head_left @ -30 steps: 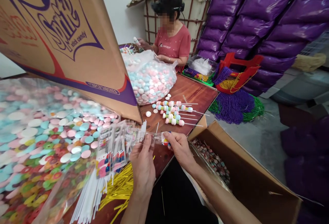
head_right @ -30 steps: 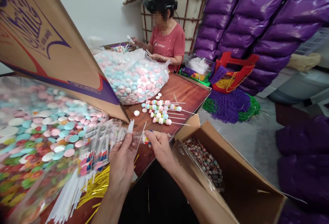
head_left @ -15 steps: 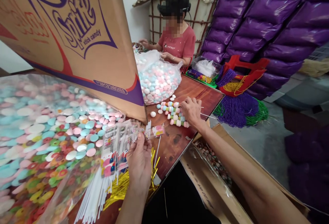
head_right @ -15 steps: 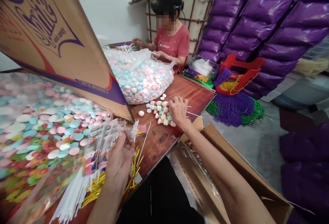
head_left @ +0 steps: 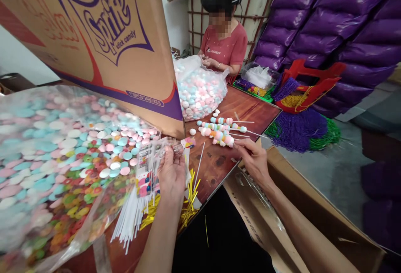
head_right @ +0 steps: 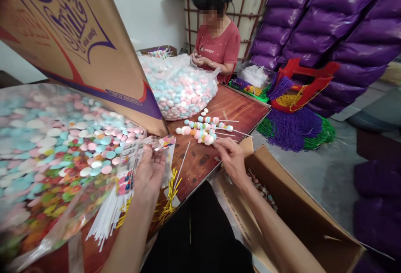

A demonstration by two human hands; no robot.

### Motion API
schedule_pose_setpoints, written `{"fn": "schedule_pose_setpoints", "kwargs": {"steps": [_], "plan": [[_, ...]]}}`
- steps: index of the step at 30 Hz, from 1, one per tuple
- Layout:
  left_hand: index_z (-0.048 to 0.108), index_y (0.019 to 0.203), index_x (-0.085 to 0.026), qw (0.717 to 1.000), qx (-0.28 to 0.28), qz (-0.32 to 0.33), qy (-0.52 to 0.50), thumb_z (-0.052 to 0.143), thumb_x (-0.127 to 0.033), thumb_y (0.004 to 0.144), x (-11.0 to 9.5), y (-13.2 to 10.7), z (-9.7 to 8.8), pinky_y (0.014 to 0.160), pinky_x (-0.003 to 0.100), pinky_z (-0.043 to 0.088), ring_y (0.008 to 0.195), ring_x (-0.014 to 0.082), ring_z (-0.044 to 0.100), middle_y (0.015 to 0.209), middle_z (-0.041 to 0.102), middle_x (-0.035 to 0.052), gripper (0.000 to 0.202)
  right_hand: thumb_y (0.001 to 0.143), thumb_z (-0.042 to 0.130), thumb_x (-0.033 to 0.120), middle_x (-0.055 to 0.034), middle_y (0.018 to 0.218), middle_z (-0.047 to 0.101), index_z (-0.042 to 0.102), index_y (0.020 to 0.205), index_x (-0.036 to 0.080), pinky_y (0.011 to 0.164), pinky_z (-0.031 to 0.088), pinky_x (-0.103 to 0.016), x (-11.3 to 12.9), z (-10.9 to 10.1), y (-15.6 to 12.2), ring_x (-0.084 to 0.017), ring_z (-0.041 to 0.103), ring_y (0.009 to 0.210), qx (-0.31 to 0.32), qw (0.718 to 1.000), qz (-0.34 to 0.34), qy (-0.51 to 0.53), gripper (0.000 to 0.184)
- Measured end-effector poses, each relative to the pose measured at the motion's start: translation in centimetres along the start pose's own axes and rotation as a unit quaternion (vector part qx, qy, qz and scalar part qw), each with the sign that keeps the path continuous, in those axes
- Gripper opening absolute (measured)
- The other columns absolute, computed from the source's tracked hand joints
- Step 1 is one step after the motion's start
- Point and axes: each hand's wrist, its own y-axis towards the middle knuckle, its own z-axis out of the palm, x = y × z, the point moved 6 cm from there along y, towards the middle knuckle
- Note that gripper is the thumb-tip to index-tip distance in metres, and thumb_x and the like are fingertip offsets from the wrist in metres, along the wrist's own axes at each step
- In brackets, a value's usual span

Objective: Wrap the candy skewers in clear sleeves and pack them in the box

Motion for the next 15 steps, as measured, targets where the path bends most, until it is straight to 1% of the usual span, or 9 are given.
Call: {"fn": "schedule_pose_setpoints", "kwargs": {"steps": [3, 7, 12, 15], "plan": [[0.066, 0.076, -0.013, 1.000, -0.003, 0.005, 0.002, 0.061, -0.014, 0.093, -0.3, -0.2, -0.1, 0.071, 0.020, 0.056, 0.065, 0.0078, 0.067, 0.070, 0.070, 0.0004, 0.018, 0.088, 0.063, 0.024, -0.0012, 0.080, 0.069, 0.074, 0.087, 0.022, 0.068, 0.046, -0.029, 1.8, -0.6, -2.1, -0.017, 0.062, 0.074, 0.012, 1.000, 0.000, 0.018, 0.011], [0.066, 0.075, -0.013, 0.999, -0.020, -0.009, 0.023, 0.059, -0.011, 0.093, -0.2, -0.6, -0.7, 0.067, 0.020, 0.056, 0.062, 0.0081, 0.067, 0.067, 0.070, -0.0002, 0.019, 0.089, 0.062, 0.020, -0.0016, 0.082, 0.069, 0.073, 0.084, 0.022, 0.067, 0.046, -0.029, 2.8, -1.0, -3.2, -0.016, 0.062, 0.074, 0.012, 1.000, -0.011, 0.024, 0.012], [0.067, 0.075, -0.014, 0.999, 0.015, -0.017, 0.043, 0.065, -0.015, 0.090, 0.1, -0.8, -0.8, 0.066, 0.021, 0.056, 0.065, 0.0097, 0.069, 0.069, 0.071, 0.0000, 0.014, 0.090, 0.061, 0.016, -0.0013, 0.083, 0.069, 0.073, 0.088, 0.023, 0.069, 0.047, -0.028, 3.3, -1.4, -3.7, -0.016, 0.063, 0.076, 0.034, 0.998, -0.054, -0.005, 0.014], [0.066, 0.073, -0.015, 0.997, 0.043, -0.017, 0.058, 0.076, -0.017, 0.081, 0.3, -0.6, -0.8, 0.064, 0.021, 0.056, 0.063, 0.0103, 0.069, 0.068, 0.071, -0.0010, 0.013, 0.091, 0.062, 0.017, -0.0019, 0.084, 0.068, 0.073, 0.090, 0.022, 0.069, 0.048, -0.027, 3.7, -1.8, -3.9, -0.015, 0.064, 0.076, 0.056, 0.996, -0.064, -0.026, 0.012]]}}
